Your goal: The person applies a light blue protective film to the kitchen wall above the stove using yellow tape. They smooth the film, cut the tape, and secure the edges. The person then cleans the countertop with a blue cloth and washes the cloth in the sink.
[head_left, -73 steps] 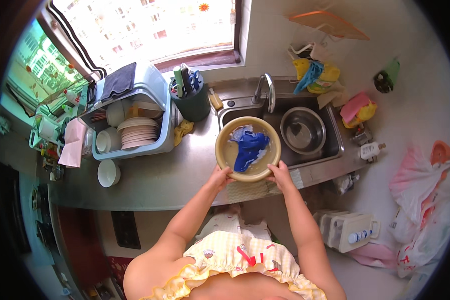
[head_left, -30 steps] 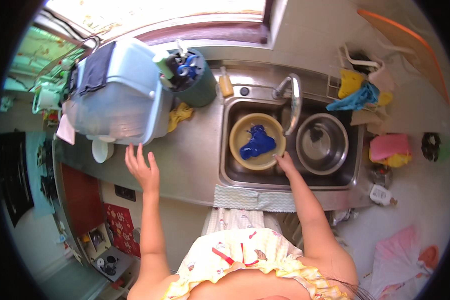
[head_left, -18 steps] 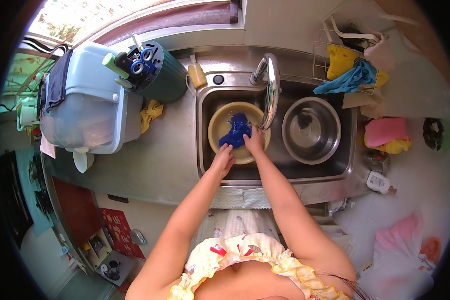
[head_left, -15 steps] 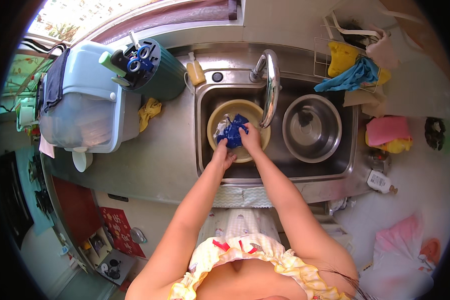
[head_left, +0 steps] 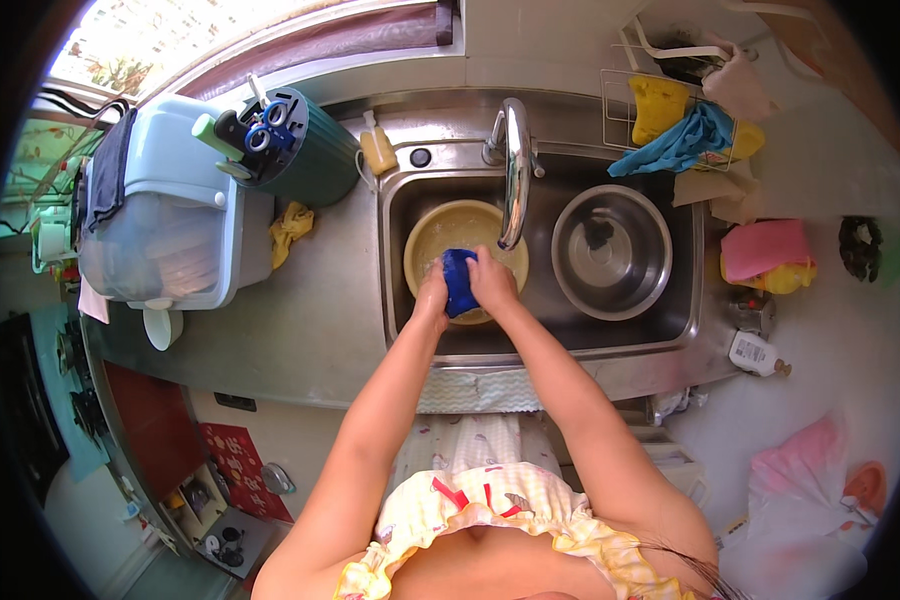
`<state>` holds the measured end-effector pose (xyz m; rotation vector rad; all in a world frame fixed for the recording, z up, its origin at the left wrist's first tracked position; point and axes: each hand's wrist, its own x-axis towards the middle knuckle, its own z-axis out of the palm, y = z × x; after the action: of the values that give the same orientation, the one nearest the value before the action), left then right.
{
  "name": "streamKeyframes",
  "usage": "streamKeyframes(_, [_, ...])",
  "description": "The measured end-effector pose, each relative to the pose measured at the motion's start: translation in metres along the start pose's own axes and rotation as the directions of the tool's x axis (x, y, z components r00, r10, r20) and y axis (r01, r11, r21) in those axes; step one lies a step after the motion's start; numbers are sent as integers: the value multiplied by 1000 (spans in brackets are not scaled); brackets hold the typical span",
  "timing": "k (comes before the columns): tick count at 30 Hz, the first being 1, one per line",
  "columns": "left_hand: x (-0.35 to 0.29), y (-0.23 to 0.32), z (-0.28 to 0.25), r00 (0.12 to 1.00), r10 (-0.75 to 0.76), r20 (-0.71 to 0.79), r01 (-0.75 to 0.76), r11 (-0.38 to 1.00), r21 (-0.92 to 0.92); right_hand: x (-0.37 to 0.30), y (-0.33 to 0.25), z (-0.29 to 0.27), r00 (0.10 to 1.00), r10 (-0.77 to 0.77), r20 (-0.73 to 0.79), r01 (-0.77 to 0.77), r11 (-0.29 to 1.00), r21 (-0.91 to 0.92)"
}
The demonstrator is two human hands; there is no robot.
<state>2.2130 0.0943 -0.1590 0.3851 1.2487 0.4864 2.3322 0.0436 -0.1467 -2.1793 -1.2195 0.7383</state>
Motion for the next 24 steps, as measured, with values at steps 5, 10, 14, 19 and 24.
streamKeyframes(5, [-41,22,-10,997,25,-75,-25,1000,4,6,37,1,983,149,-104,-151,988,-8])
streamKeyframes(10, [-31,7,-27,1000,-25,20,25,1000,4,3,29,27,961,103,256,-50,977,-205])
streamKeyframes(14, [-24,10,-17,981,-189,-31,189,982,-23,6,13,37,930,333,154,-347,935,70])
streamKeyframes(19, [22,-9,-49,926,-283,249,356,876,-325,-34,-53,11,971,-108,214,-20,854,521])
streamKeyframes(24, [21,-16,-31,906,-166,390,353,805,-477,-54,-99,-29,957,-289,28,242,846,475])
